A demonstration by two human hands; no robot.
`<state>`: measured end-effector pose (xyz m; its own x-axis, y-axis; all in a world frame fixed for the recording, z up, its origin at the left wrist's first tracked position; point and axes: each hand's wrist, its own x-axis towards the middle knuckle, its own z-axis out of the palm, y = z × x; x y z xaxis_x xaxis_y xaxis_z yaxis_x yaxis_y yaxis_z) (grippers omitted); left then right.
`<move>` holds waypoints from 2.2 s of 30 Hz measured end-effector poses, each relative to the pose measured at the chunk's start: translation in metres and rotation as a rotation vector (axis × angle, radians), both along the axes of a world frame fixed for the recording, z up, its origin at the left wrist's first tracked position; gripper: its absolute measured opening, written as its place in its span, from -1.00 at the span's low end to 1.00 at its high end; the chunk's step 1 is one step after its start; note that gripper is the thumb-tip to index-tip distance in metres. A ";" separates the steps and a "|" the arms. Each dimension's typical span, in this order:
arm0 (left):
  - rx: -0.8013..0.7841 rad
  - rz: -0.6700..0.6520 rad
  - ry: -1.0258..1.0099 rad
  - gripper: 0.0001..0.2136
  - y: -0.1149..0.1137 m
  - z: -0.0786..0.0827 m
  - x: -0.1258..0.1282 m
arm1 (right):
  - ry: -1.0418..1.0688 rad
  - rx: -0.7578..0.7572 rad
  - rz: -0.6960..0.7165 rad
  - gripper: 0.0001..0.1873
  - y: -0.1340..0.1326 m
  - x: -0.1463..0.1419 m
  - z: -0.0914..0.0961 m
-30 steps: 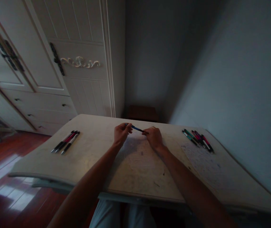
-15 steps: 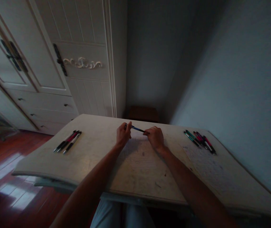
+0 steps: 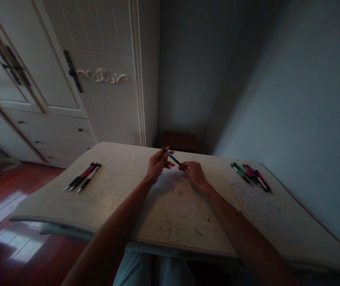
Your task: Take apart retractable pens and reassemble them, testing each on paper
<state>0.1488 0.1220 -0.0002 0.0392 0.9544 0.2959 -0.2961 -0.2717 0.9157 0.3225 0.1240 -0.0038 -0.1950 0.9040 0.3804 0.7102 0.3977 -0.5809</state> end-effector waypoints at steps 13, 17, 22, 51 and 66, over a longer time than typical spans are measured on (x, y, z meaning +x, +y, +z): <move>-0.043 0.239 0.053 -0.62 -0.003 0.009 -0.002 | -0.064 0.003 -0.010 -0.83 -0.008 -0.009 -0.001; -0.039 0.323 0.078 -0.63 -0.003 0.008 -0.002 | -0.070 0.027 -0.066 -0.84 -0.009 -0.009 -0.003; 0.011 0.352 0.115 -0.60 -0.001 0.004 -0.003 | -0.147 0.091 -0.072 -0.85 -0.009 -0.008 -0.005; 0.057 0.192 0.193 -0.63 -0.004 0.003 -0.003 | -0.027 -0.037 0.048 -0.80 -0.007 -0.010 -0.004; 0.028 0.177 0.079 -0.64 -0.007 0.009 -0.005 | 0.020 -0.042 -0.034 -0.80 -0.013 -0.013 -0.001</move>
